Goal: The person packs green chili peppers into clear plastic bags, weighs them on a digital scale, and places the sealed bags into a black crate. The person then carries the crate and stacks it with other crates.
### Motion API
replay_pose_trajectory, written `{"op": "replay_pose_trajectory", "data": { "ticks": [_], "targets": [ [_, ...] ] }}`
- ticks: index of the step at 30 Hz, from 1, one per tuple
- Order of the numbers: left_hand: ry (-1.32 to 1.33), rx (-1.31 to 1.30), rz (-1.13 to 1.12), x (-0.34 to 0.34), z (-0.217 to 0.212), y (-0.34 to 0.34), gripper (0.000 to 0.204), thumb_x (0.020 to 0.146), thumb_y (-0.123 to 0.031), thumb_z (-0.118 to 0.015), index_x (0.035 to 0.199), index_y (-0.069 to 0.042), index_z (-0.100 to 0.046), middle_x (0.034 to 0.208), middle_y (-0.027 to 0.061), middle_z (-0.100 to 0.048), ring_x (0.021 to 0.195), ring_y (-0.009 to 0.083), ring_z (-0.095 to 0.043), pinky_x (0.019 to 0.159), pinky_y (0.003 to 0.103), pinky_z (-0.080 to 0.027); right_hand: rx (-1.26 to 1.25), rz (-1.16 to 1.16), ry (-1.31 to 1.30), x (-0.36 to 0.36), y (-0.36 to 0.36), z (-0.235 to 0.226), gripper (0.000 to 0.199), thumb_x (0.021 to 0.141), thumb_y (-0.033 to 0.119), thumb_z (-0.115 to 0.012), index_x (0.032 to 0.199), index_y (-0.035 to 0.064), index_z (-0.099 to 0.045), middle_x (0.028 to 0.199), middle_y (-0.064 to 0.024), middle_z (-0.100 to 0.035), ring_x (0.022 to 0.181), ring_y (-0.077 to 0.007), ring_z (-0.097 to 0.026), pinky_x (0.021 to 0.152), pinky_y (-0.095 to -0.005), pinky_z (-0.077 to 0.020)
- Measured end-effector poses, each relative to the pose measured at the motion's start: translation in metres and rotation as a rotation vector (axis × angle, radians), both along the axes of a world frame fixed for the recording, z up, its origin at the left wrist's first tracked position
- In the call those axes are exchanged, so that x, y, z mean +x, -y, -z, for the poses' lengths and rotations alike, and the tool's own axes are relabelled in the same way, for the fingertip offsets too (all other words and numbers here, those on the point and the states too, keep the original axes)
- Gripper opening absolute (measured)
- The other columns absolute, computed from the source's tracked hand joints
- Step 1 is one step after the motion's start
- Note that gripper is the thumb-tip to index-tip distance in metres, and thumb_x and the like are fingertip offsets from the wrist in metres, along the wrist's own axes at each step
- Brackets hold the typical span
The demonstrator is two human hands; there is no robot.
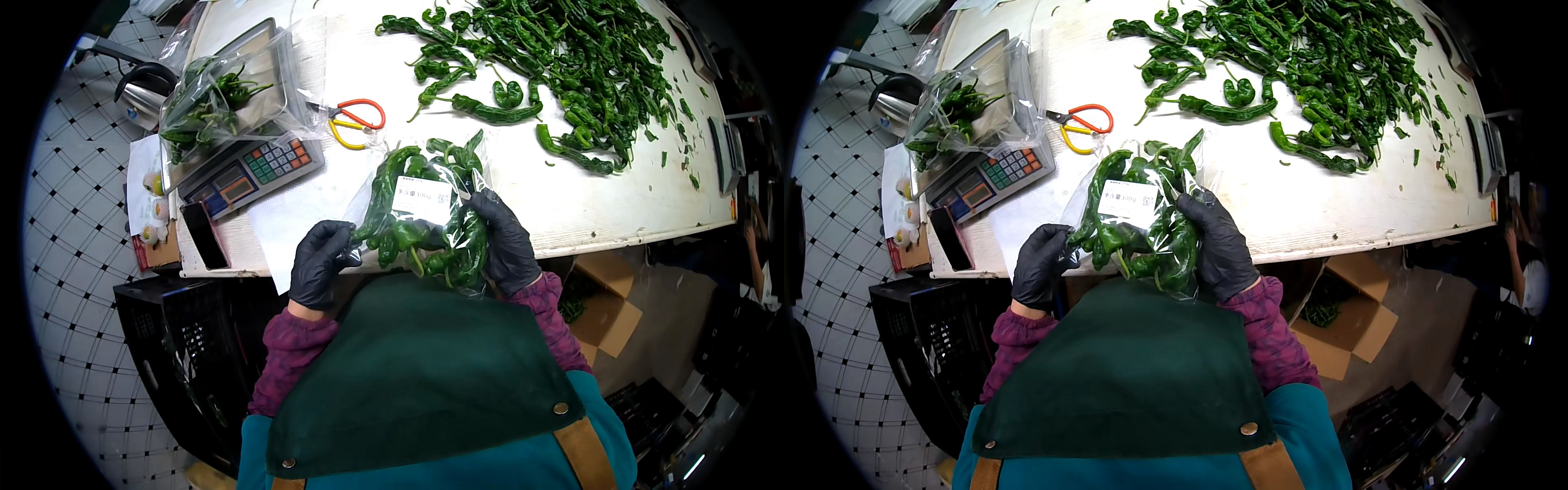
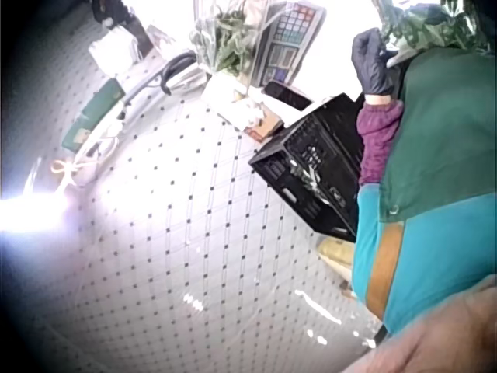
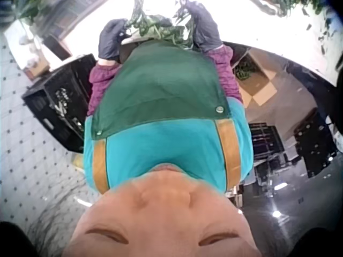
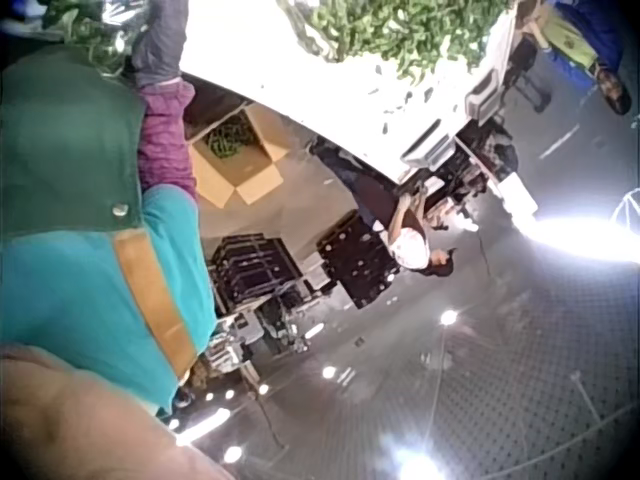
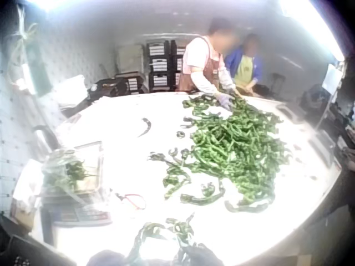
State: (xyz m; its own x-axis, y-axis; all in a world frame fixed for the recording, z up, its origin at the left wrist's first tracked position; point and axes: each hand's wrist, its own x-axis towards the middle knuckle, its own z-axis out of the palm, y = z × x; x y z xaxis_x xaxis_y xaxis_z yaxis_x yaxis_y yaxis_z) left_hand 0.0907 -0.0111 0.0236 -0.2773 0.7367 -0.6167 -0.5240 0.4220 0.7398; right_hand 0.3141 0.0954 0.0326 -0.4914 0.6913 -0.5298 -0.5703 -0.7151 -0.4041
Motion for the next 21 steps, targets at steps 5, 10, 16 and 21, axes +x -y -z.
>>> {"op": "replay_pose_trajectory", "data": {
  "ticks": [5,10,16,21],
  "targets": [
    [0.063,0.023,-0.053,-0.011,0.000,0.007,0.014,0.080,-0.012,-0.058,0.090,-0.002,-0.056,0.079,0.0045,-0.059,0.064,0.0107,-0.054,0.058,0.021,-0.045,0.009,-0.009,-0.001,-0.012,0.006,0.012,0.032,0.084,0.013,-0.050,0.112,-0.0018,-0.045,0.098,-0.0114,-0.057,0.087,-0.0183,-0.058,0.076,-0.0297,-0.0499],
    [0.018,0.278,-0.129,-0.022,0.003,0.037,0.020,0.082,-0.016,-0.055,0.095,-0.001,-0.053,0.081,0.0043,-0.056,0.069,0.0135,-0.054,0.065,0.027,-0.047,0.009,-0.085,0.027,-0.031,0.020,0.001,0.030,0.084,0.016,-0.049,0.109,0.0008,-0.048,0.098,-0.0088,-0.057,0.086,-0.0166,-0.057,0.075,-0.0288,-0.0477],
    [0.880,0.408,-0.332,-0.008,0.024,0.077,0.032,0.085,-0.014,-0.051,0.114,-0.003,-0.045,0.105,0.0084,-0.055,0.098,0.0216,-0.053,0.089,0.034,-0.041,0.561,-0.188,0.388,-0.053,0.052,0.001,0.040,0.083,0.016,-0.047,0.120,-0.0003,-0.040,0.113,-0.0093,-0.049,0.104,-0.0177,-0.047,0.083,-0.0319,-0.0419],
    [0.163,0.727,-0.286,-0.024,0.006,0.120,0.071,0.082,-0.028,-0.058,0.136,-0.014,-0.013,0.132,0.0036,-0.032,0.119,0.0168,-0.034,0.090,0.031,-0.038,0.676,-0.300,0.257,-0.105,0.101,-0.006,0.068,0.072,0.007,-0.064,0.129,0.0044,-0.027,0.118,-0.0114,-0.045,0.104,-0.0254,-0.048,0.084,-0.0347,-0.0430]
  ]
}}
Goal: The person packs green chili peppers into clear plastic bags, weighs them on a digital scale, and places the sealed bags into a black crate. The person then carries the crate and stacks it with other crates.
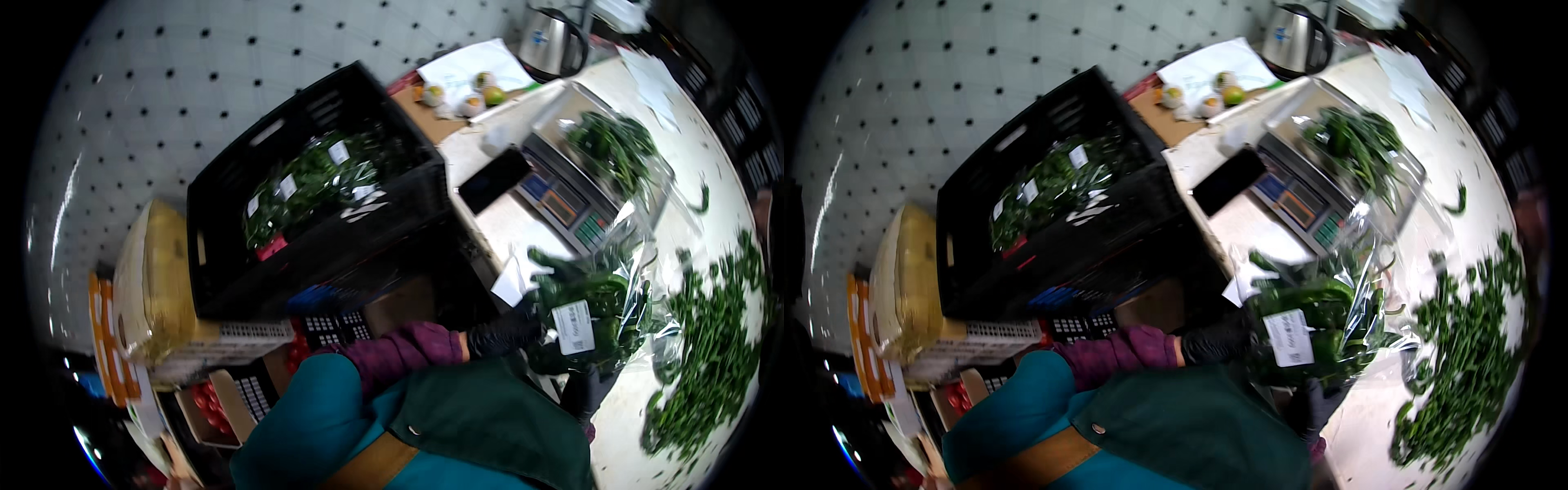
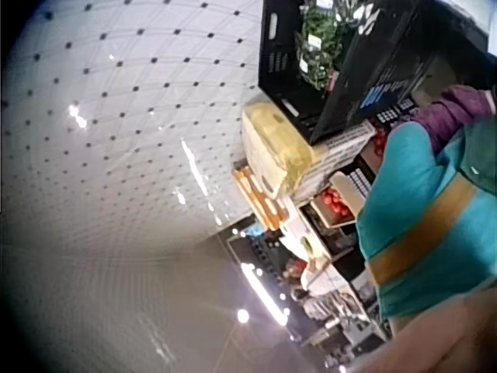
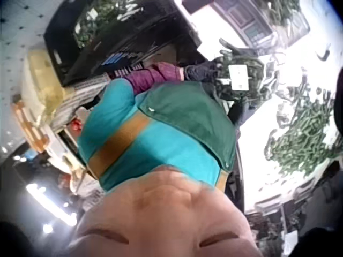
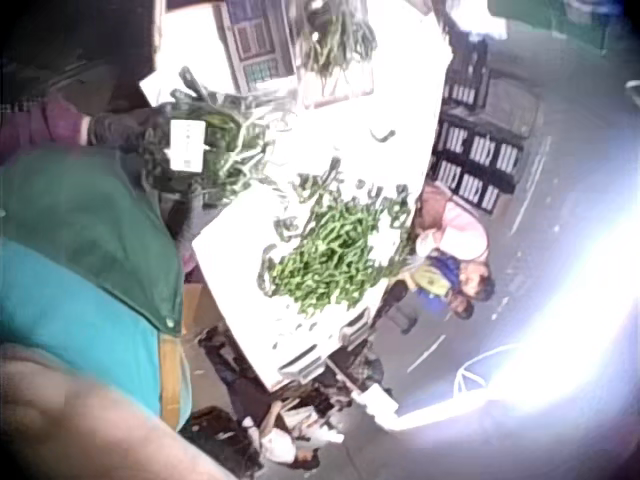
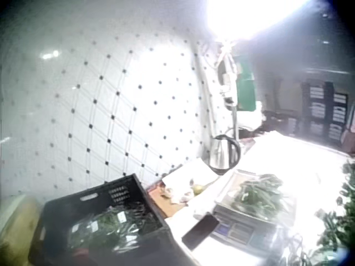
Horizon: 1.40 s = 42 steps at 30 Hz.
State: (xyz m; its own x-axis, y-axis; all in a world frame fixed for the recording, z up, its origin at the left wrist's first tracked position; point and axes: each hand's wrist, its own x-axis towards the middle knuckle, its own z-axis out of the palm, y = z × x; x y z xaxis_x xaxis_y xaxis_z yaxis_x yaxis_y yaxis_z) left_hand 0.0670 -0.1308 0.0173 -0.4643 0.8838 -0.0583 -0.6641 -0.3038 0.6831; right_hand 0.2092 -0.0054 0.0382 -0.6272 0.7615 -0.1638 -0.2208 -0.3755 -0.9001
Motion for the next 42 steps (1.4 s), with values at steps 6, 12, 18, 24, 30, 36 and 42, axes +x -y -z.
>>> {"op": "replay_pose_trajectory", "data": {
  "ticks": [6,12,18,24,30,36,42],
  "targets": [
    [0.134,-0.001,-0.777,-0.098,-0.047,0.121,0.021,0.078,-0.020,-0.053,0.091,-0.004,-0.057,0.084,0.0044,-0.059,0.073,0.0130,-0.057,0.062,0.028,-0.047,0.306,-0.794,-0.206,-0.099,0.061,-0.051,0.076,0.070,0.015,-0.068,0.130,-0.0008,-0.025,0.131,-0.0162,-0.033,0.118,-0.0280,-0.037,0.095,-0.0401,-0.0326],
    [-0.649,-0.611,-1.215,-0.163,-0.155,0.298,0.037,0.075,-0.018,-0.059,0.109,-0.003,-0.053,0.098,0.0045,-0.058,0.085,0.0137,-0.055,0.075,0.027,-0.043,0.142,-0.892,0.011,-0.123,0.089,-0.041,0.051,0.076,0.014,-0.062,0.120,-0.0023,-0.041,0.106,-0.0168,-0.056,0.092,-0.0230,-0.055,0.082,-0.0343,-0.0420],
    [-0.424,-0.737,-0.886,-0.196,-0.107,0.369,0.031,0.078,-0.016,-0.056,0.106,-0.004,-0.054,0.099,0.0068,-0.058,0.090,0.0171,-0.055,0.077,0.029,-0.043,-0.070,-0.917,0.116,-0.122,0.079,-0.030,0.036,0.083,0.002,-0.053,0.118,0.0015,-0.045,0.105,-0.0085,-0.054,0.098,-0.0156,-0.051,0.085,-0.0274,-0.0423],
    [-1.144,-2.001,-0.139,-0.234,-0.071,0.391,0.043,0.075,-0.030,-0.060,0.109,-0.004,-0.053,0.102,0.0211,-0.056,0.093,0.0346,-0.054,0.078,0.038,-0.044,-0.195,-0.732,0.095,-0.102,0.067,-0.025,0.032,0.085,0.003,-0.051,0.116,0.0016,-0.046,0.105,-0.0081,-0.055,0.098,-0.0146,-0.051,0.085,-0.0271,-0.0423],
    [-1.613,-1.041,-0.538,-0.202,-0.115,0.184,0.032,0.077,-0.013,-0.058,0.107,-0.002,-0.053,0.100,0.0152,-0.057,0.093,0.0276,-0.055,0.080,0.033,-0.043,-0.101,-0.579,0.117,-0.057,0.030,-0.015,0.030,0.085,0.006,-0.050,0.113,-0.0011,-0.047,0.105,-0.0126,-0.055,0.095,-0.0186,-0.055,0.084,-0.0296,-0.0432],
    [-1.884,-0.631,-0.271,-0.132,-0.080,0.018,0.035,0.075,-0.019,-0.061,0.105,-0.002,-0.054,0.090,0.0164,-0.058,0.080,0.0304,-0.056,0.070,0.037,-0.045,-0.058,-0.424,0.190,0.001,-0.028,-0.031,0.027,0.084,0.007,-0.051,0.110,-0.0021,-0.049,0.099,-0.0109,-0.057,0.089,-0.0159,-0.055,0.077,-0.0269,-0.0443],
    [-1.753,-0.408,-0.231,-0.050,-0.060,-0.097,0.047,0.073,-0.020,-0.066,0.114,-0.004,-0.049,0.085,0.0130,-0.060,0.072,0.0245,-0.059,0.063,0.031,-0.047,0.093,-0.239,0.191,0.035,-0.115,-0.023,0.024,0.083,0.006,-0.051,0.105,-0.0031,-0.052,0.092,-0.0123,-0.060,0.081,-0.0175,-0.058,0.071,-0.0280,-0.0464]
  ]
}}
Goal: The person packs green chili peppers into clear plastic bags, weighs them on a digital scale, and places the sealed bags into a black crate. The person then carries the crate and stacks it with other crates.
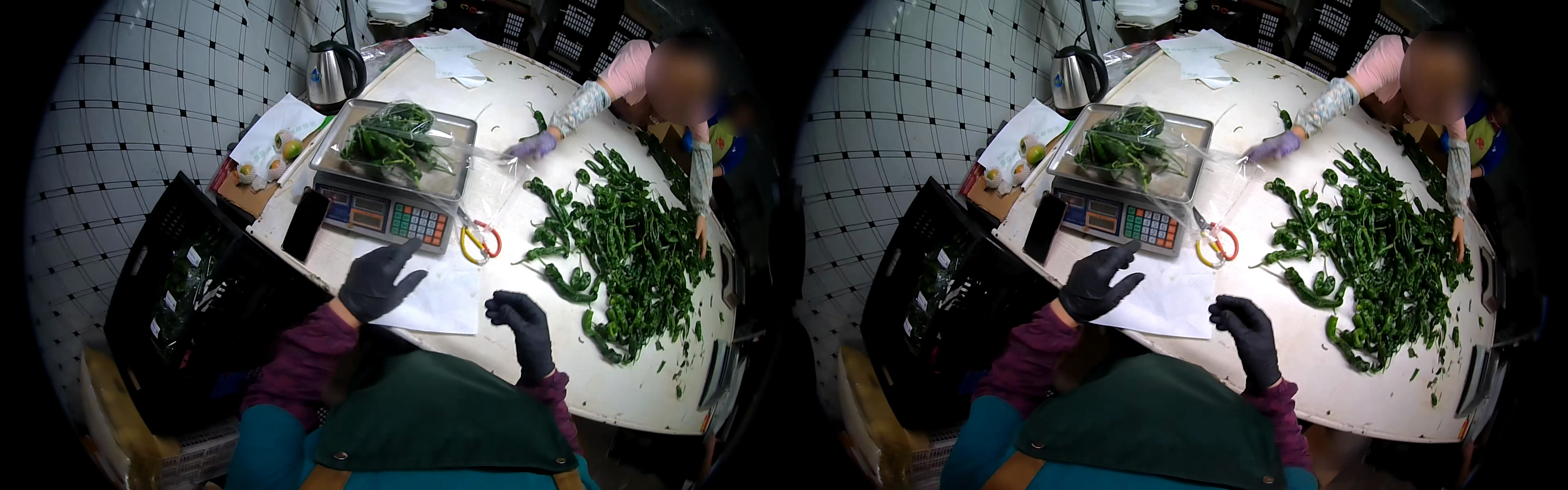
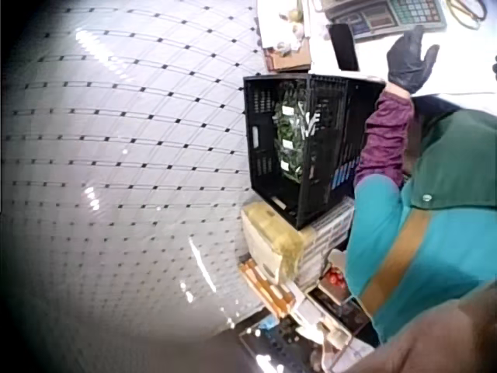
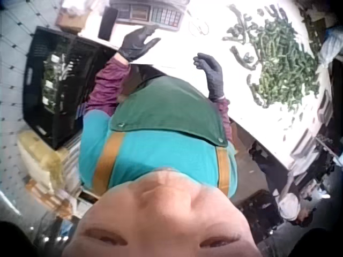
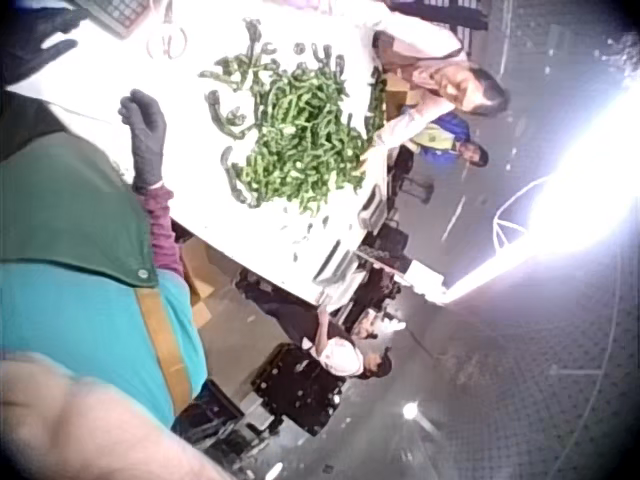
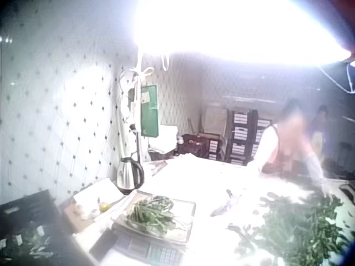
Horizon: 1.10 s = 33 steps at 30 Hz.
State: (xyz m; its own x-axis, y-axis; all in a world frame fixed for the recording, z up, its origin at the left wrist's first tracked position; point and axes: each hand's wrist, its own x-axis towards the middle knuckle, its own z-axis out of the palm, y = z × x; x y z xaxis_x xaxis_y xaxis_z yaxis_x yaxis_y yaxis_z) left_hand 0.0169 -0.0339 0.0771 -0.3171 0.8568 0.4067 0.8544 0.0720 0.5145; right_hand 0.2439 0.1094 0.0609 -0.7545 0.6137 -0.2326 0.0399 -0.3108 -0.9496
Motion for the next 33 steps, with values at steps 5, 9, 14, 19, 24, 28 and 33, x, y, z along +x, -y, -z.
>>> {"op": "replay_pose_trajectory", "data": {
  "ticks": [5,9,14,19,24,28,33],
  "targets": [
    [-0.322,-0.089,0.076,0.029,-0.043,-0.069,0.057,0.076,-0.029,-0.061,0.125,-0.009,-0.040,0.060,0.0068,-0.050,0.050,0.0228,-0.051,0.046,0.034,-0.041,0.251,-0.101,-0.157,-0.065,-0.084,-0.009,0.022,0.084,0.009,-0.051,0.103,-0.0020,-0.055,0.093,-0.0085,-0.061,0.080,-0.0145,-0.057,0.072,-0.0253,-0.0452],
    [-0.305,-0.124,-0.016,0.017,-0.029,-0.095,0.030,0.077,-0.031,-0.059,0.090,-0.004,-0.053,0.056,0.0100,-0.051,0.049,0.0254,-0.053,0.045,0.035,-0.041,0.352,-0.280,-0.172,-0.147,-0.104,-0.020,0.021,0.085,0.012,-0.051,0.100,-0.0016,-0.056,0.087,-0.0059,-0.060,0.076,-0.0113,-0.055,0.068,-0.0240,-0.0441],
    [-0.228,-0.093,-0.011,0.022,-0.010,-0.075,0.029,0.074,-0.030,-0.062,0.080,-0.002,-0.053,0.058,0.0114,-0.051,0.050,0.0269,-0.053,0.045,0.036,-0.041,0.965,-0.250,0.121,-0.224,-0.095,0.005,0.024,0.077,0.025,-0.057,0.096,0.0109,-0.060,0.090,-0.0150,-0.060,0.079,-0.0302,-0.059,0.070,-0.0345,-0.0461],
    [-0.208,0.000,0.066,0.019,0.008,-0.065,0.027,0.073,-0.027,-0.063,0.081,-0.003,-0.055,0.062,0.0100,-0.051,0.056,0.0248,-0.053,0.049,0.034,-0.042,1.329,-0.316,0.053,-0.262,-0.076,0.007,0.021,0.079,0.019,-0.051,0.096,0.0060,-0.054,0.089,-0.0152,-0.055,0.087,-0.0303,-0.053,0.072,-0.0346,-0.0421],
    [-0.127,0.002,0.118,0.015,0.019,-0.061,0.027,0.073,-0.027,-0.061,0.082,-0.002,-0.055,0.066,0.0094,-0.052,0.056,0.0236,-0.053,0.050,0.034,-0.043,1.637,-0.393,0.236,-0.283,-0.066,0.002,0.018,0.081,0.015,-0.045,0.096,0.0073,-0.053,0.086,-0.0140,-0.053,0.083,-0.0310,-0.052,0.070,-0.0357,-0.0416],
    [-0.055,-0.049,0.182,0.014,0.027,-0.056,0.035,0.075,-0.029,-0.058,0.091,0.002,-0.054,0.069,0.0105,-0.053,0.058,0.0236,-0.053,0.053,0.034,-0.044,1.446,-0.408,0.076,-0.286,-0.076,0.000,0.016,0.076,0.012,-0.054,0.090,0.0058,-0.055,0.080,-0.0136,-0.052,0.077,-0.0302,-0.052,0.067,-0.0354,-0.0417],
    [0.012,0.032,0.201,0.009,0.038,-0.054,0.038,0.076,-0.028,-0.058,0.096,0.004,-0.054,0.072,0.0128,-0.055,0.061,0.0248,-0.054,0.055,0.034,-0.044,1.172,-0.433,0.013,-0.287,-0.077,-0.021,0.017,0.074,0.018,-0.058,0.082,0.0031,-0.057,0.078,-0.0152,-0.054,0.077,-0.0316,-0.052,0.066,-0.0391,-0.0417]
  ]
}}
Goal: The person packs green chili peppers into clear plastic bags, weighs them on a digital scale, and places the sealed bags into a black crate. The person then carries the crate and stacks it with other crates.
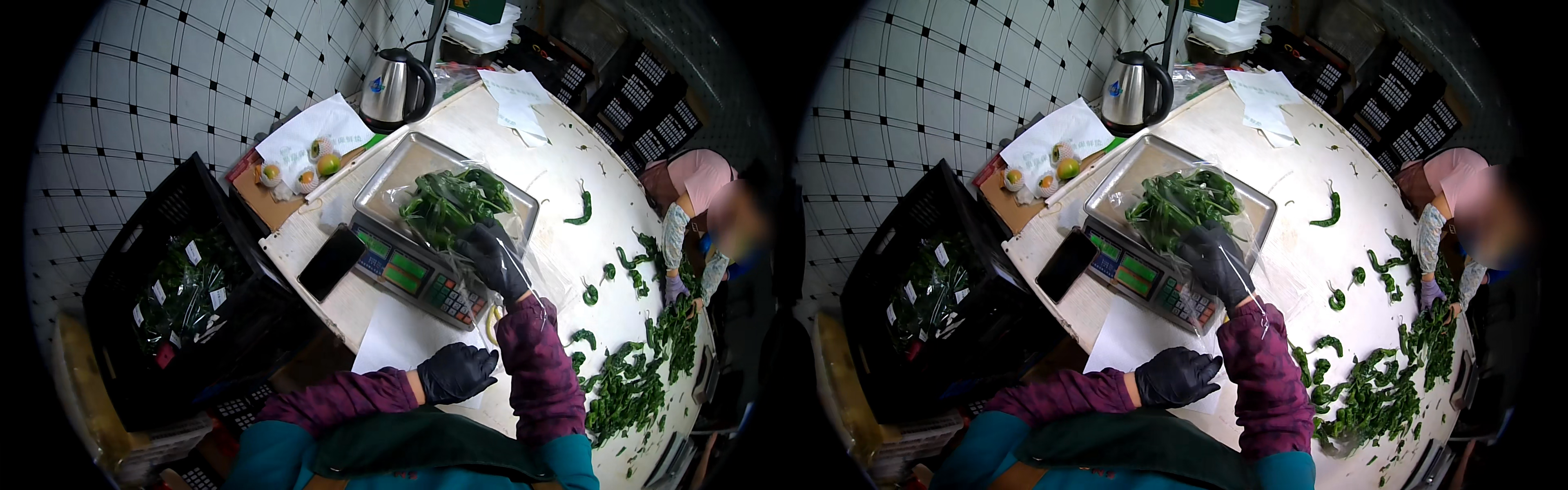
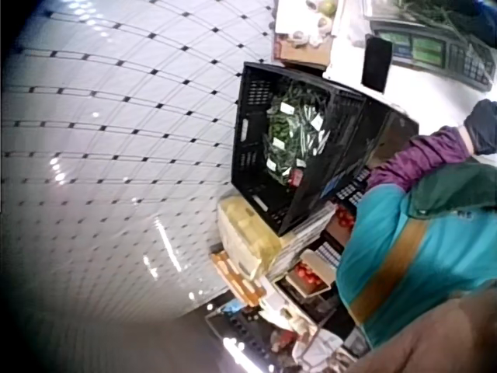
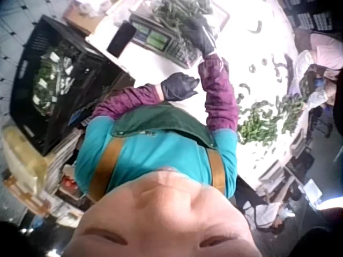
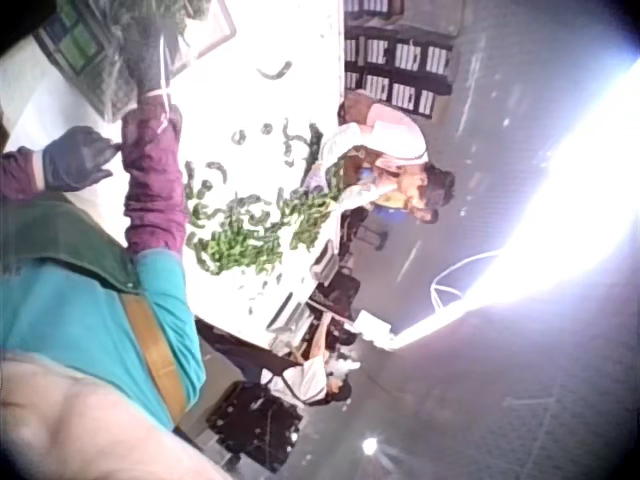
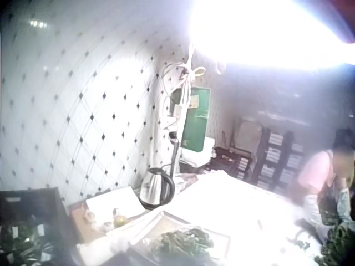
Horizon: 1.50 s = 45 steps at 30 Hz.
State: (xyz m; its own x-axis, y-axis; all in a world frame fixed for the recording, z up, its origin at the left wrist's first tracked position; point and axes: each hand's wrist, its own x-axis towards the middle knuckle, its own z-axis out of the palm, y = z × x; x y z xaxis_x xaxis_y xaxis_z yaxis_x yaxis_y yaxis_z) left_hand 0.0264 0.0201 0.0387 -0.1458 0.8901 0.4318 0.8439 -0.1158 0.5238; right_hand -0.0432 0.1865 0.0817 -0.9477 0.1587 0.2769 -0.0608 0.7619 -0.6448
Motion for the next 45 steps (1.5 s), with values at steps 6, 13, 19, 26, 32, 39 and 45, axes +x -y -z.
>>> {"op": "replay_pose_trajectory", "data": {
  "ticks": [6,13,19,26,32,39,45],
  "targets": [
    [0.011,-0.011,0.072,-0.003,-0.002,0.000,0.037,0.075,-0.027,-0.058,0.095,0.003,-0.055,0.072,0.0122,-0.055,0.062,0.0245,-0.054,0.056,0.034,-0.044,-0.002,0.082,-0.025,0.000,0.004,0.012,0.019,0.078,0.011,-0.054,0.094,0.0029,-0.057,0.086,-0.0155,-0.053,0.080,-0.0310,-0.053,0.067,-0.0369,-0.0424],
    [0.031,0.033,0.089,-0.003,-0.001,0.001,0.035,0.074,-0.026,-0.060,0.094,0.002,-0.056,0.073,0.0116,-0.055,0.064,0.0241,-0.054,0.058,0.034,-0.044,0.634,0.010,0.202,-0.006,0.019,0.015,0.033,0.073,0.012,-0.055,0.105,0.0069,-0.055,0.082,-0.0164,-0.052,0.073,-0.0321,-0.052,0.066,-0.0385,-0.0424],
    [0.028,0.028,0.032,-0.007,-0.010,0.004,0.035,0.073,-0.025,-0.061,0.094,0.002,-0.055,0.076,0.0118,-0.056,0.068,0.0238,-0.055,0.060,0.033,-0.045,-0.140,-0.020,0.183,-0.005,0.006,-0.010,0.034,0.072,0.018,-0.060,0.101,0.0024,-0.056,0.085,-0.0148,-0.057,0.076,-0.0255,-0.055,0.068,-0.0319,-0.0429],
    [0.017,0.077,0.058,-0.004,-0.009,0.002,0.036,0.073,-0.025,-0.060,0.097,0.001,-0.055,0.078,0.0101,-0.056,0.069,0.0225,-0.055,0.060,0.032,-0.045,-0.383,0.017,0.407,0.013,0.010,-0.021,0.038,0.075,0.020,-0.061,0.107,0.0032,-0.053,0.086,-0.0120,-0.061,0.076,-0.0216,-0.059,0.069,-0.0291,-0.0446],
    [0.046,0.149,0.109,-0.005,-0.016,0.002,0.034,0.072,-0.023,-0.062,0.095,0.001,-0.055,0.077,0.0104,-0.057,0.065,0.0235,-0.055,0.058,0.033,-0.045,-0.221,-0.014,0.142,0.011,0.024,0.006,0.027,0.078,0.015,-0.057,0.101,0.0018,-0.055,0.085,-0.0121,-0.059,0.077,-0.0214,-0.057,0.068,-0.0292,-0.0442],
    [0.077,0.218,0.137,-0.005,-0.019,0.004,0.035,0.070,-0.021,-0.064,0.093,0.003,-0.055,0.074,0.0114,-0.056,0.062,0.0241,-0.055,0.055,0.034,-0.046,-0.375,-0.104,0.059,-0.014,0.015,0.014,0.034,0.079,0.010,-0.058,0.111,0.0017,-0.049,0.094,-0.0079,-0.058,0.082,-0.0186,-0.056,0.071,-0.0306,-0.0452],
    [0.106,0.206,0.180,-0.006,-0.018,0.007,0.036,0.069,-0.020,-0.065,0.094,0.003,-0.055,0.073,0.0110,-0.055,0.062,0.0241,-0.055,0.055,0.033,-0.045,-0.280,-0.212,0.369,-0.037,0.019,-0.006,0.037,0.076,0.023,-0.062,0.105,0.0018,-0.056,0.096,-0.0093,-0.059,0.083,-0.0144,-0.057,0.070,-0.0272,-0.0458]
  ]
}}
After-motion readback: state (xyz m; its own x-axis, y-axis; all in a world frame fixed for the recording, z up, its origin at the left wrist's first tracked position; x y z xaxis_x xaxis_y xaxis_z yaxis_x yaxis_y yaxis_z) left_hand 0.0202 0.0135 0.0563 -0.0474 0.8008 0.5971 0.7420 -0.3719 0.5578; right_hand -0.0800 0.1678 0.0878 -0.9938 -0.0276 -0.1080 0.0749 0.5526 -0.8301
